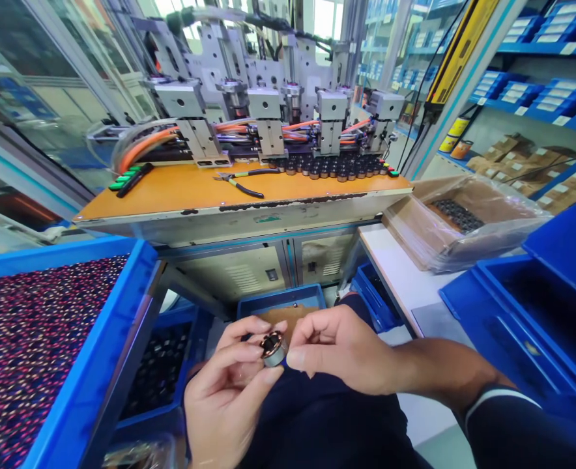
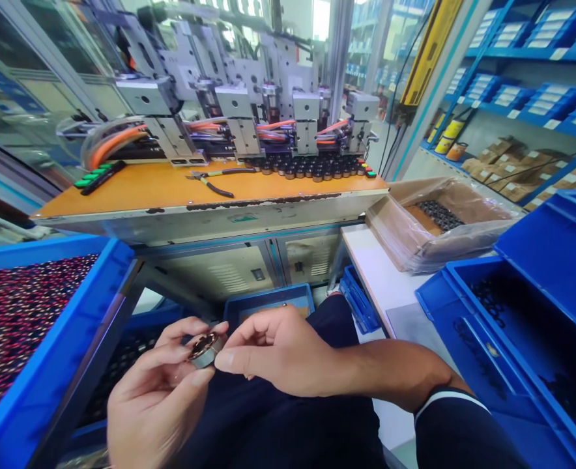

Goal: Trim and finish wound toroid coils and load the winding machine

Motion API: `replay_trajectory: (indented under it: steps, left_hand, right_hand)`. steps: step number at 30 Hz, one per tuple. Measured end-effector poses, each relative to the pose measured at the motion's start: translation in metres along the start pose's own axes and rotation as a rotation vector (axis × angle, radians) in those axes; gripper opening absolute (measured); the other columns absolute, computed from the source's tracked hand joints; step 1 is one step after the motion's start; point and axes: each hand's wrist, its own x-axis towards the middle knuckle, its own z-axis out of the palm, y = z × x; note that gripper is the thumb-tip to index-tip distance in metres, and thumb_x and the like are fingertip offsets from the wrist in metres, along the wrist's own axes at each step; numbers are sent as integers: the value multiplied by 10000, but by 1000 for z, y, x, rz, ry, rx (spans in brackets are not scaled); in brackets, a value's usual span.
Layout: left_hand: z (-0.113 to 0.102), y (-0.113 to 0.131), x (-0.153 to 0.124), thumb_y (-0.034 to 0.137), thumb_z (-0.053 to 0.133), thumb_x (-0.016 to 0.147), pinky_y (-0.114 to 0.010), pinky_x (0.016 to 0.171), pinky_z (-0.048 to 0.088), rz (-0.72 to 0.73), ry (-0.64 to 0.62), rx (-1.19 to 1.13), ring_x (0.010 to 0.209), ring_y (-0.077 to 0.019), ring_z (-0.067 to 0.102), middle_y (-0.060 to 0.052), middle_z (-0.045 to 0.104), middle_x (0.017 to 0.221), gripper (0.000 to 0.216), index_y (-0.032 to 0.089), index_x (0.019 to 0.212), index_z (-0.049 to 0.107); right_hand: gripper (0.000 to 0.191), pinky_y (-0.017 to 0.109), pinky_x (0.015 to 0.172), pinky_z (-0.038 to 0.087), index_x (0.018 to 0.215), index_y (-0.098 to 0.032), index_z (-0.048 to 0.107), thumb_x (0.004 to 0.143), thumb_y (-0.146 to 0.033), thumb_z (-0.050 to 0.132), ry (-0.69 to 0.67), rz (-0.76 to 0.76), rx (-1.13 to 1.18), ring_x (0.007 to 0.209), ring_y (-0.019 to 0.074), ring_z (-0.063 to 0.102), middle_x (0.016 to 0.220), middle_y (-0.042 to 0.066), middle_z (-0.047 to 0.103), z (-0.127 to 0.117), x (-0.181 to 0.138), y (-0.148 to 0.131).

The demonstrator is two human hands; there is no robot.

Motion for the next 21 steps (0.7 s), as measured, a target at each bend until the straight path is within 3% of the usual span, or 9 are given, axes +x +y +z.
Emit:
replay_trajectory:
  steps: [4,8,10,12,15,18,21]
  left_hand:
    - [-1,-3,2,89,809,750,-370,893,627,-31,-56,-68,1022,-227,751,3,752,1030,246,288,880,748]
    - [-3,-7,5,94,811,750,-409,978,584,-38,-101,-75,1179,-259,688,4,776,1034,254,303,881,755]
    - [-4,-8,7,150,842,731,-432,1020,556,-44,-93,-74,1251,-280,641,-21,758,1148,314,311,986,757]
    - [-5,-7,9,207,890,673,-399,1059,524,11,0,-41,1285,-268,606,-37,707,1265,489,304,1123,726]
    - [-5,-4,6,143,904,616,-271,1003,522,224,197,179,1090,-182,658,-10,724,1106,514,262,1088,736]
    - [1,1,-2,71,840,668,-272,856,562,265,140,457,875,-177,685,-11,746,943,385,237,1008,771]
    - [11,5,-6,78,829,693,-283,797,578,272,41,557,860,-190,710,-18,766,1040,505,258,1156,745]
  right_hand:
    - [428,162,524,447,783,-111,634,661,-448,869,-86,57,64,549,48,547,641,-29,604,-4,6,7]
    - [409,183,547,504,939,-100,655,787,-459,775,-239,-44,79,557,61,572,686,-15,612,-7,11,20]
    - [390,193,558,519,981,-104,655,825,-450,741,-162,-263,-51,577,71,582,726,4,627,-9,15,27]
    - [322,208,586,537,1014,-113,653,842,-374,731,59,-629,-338,631,91,609,796,36,659,-14,21,34]
    - [214,238,656,566,1047,-139,640,847,-204,684,406,-1147,-793,722,129,659,828,60,697,-23,32,42]
    - [244,249,679,578,1092,-162,615,850,-140,638,508,-1331,-981,735,139,682,826,50,709,-28,38,48]
    - [227,262,655,579,1104,-151,600,877,-152,609,464,-1367,-1073,706,144,675,815,56,708,-29,37,52]
